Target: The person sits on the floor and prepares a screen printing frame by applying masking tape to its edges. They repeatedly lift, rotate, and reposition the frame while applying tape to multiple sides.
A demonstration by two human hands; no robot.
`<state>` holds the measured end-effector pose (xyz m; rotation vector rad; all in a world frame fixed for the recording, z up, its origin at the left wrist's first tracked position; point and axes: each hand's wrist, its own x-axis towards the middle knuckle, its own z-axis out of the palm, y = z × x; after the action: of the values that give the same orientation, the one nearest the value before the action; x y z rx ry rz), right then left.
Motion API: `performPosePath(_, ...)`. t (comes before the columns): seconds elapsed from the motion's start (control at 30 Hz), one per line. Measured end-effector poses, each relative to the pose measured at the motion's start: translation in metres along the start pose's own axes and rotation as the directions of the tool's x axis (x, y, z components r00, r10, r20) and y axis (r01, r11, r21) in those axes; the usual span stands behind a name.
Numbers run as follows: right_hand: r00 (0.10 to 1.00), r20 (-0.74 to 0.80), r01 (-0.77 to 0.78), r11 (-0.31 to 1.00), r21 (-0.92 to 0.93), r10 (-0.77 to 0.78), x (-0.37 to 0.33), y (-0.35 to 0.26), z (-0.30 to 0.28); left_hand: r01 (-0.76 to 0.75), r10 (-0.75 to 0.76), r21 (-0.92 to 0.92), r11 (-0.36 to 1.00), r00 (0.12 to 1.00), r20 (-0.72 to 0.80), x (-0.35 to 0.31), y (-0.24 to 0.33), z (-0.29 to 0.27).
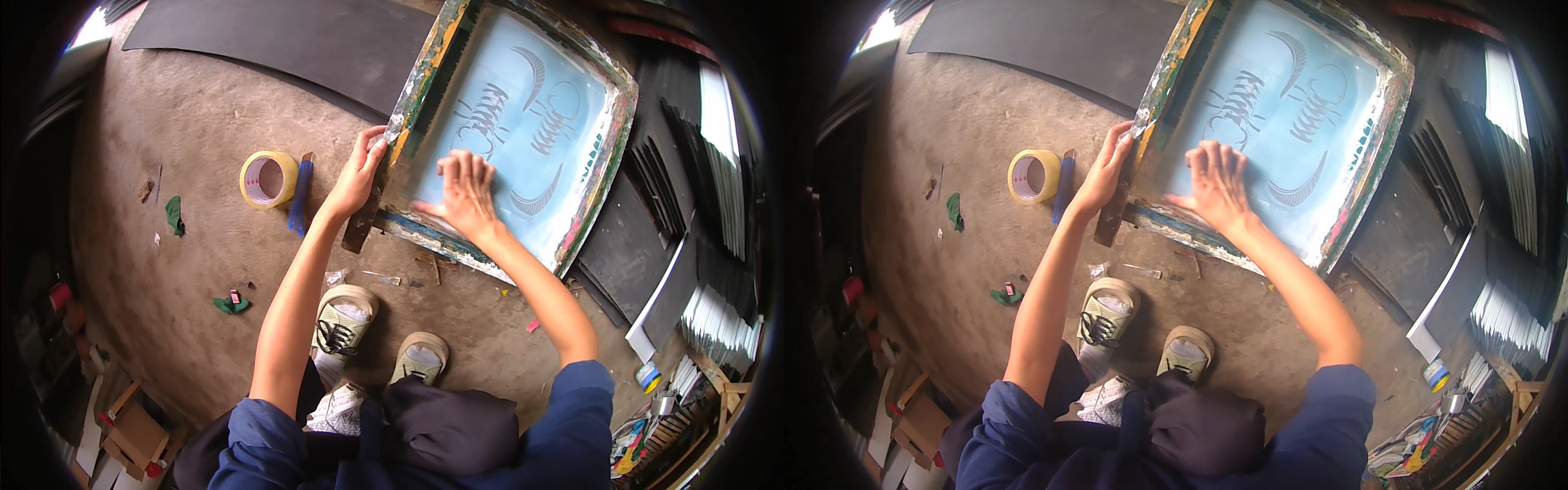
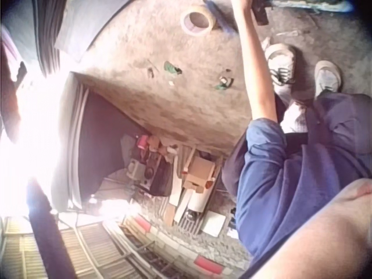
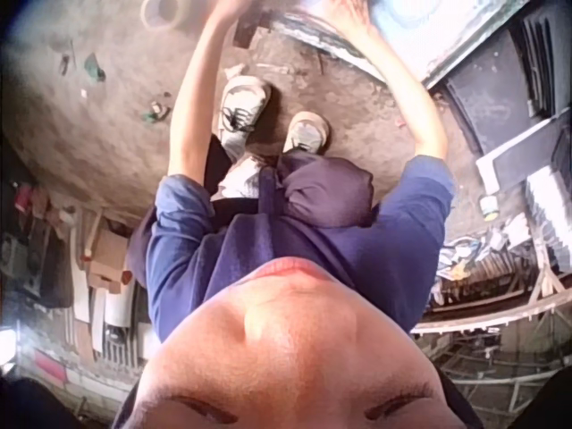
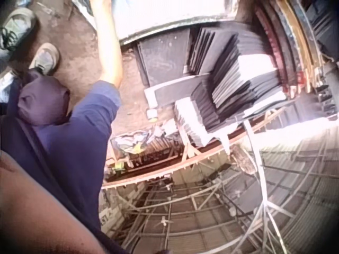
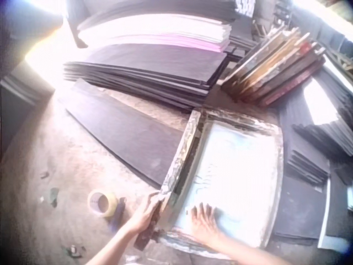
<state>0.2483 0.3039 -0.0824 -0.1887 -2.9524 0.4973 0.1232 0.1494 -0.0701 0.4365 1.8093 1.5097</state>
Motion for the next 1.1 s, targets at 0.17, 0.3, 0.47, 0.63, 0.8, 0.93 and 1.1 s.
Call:
performPosePath(0.17, 1.0, -0.005, 0.024, 1.0, 0.012, -0.024, 0.014, -0.008, 0.008, 0.071, -0.07, 0.088, 0.994, 0.997, -0.019, -0.001, 0.006, -0.002)
performPosePath(0.3, 0.999, 0.051, -0.012, 0.999, -0.049, 0.014, -0.009, 0.005, -0.007, 0.198, -0.203, 0.148, 0.969, 0.979, 0.019, -0.001, 0.01, -0.007)
performPosePath(0.47, 1.0, -0.01, -0.019, 0.997, -0.078, 0.018, -0.02, 0.01, -0.017, 0.21, -0.213, -0.043, 0.977, 0.973, -0.086, -0.007, 0.007, 0.007)
performPosePath(0.63, 1.0, -0.019, -0.007, 1.0, -0.004, 0.007, 0.016, -0.008, 0.006, 0.223, -0.225, -0.026, 0.974, 0.968, -0.109, -0.004, -0.003, 0.008)
performPosePath(0.8, 0.998, 0.062, -0.033, 0.999, 0.009, 0.033, 0.023, -0.026, 0.006, 0.238, -0.238, -0.019, 0.971, 0.967, -0.094, -0.004, 0.003, 0.009)
performPosePath(0.93, 0.989, 0.138, 0.018, 0.978, 0.21, -0.048, 0.011, -0.019, -0.014, 0.237, -0.235, 0.006, 0.972, 0.966, -0.106, -0.005, 0.005, 0.007)
performPosePath(1.1, 0.965, 0.256, -0.153, 0.915, 0.373, 0.058, -0.047, -0.002, -0.048, 0.249, -0.239, 0.048, 0.967, 0.958, -0.157, -0.006, 0.003, 0.009)
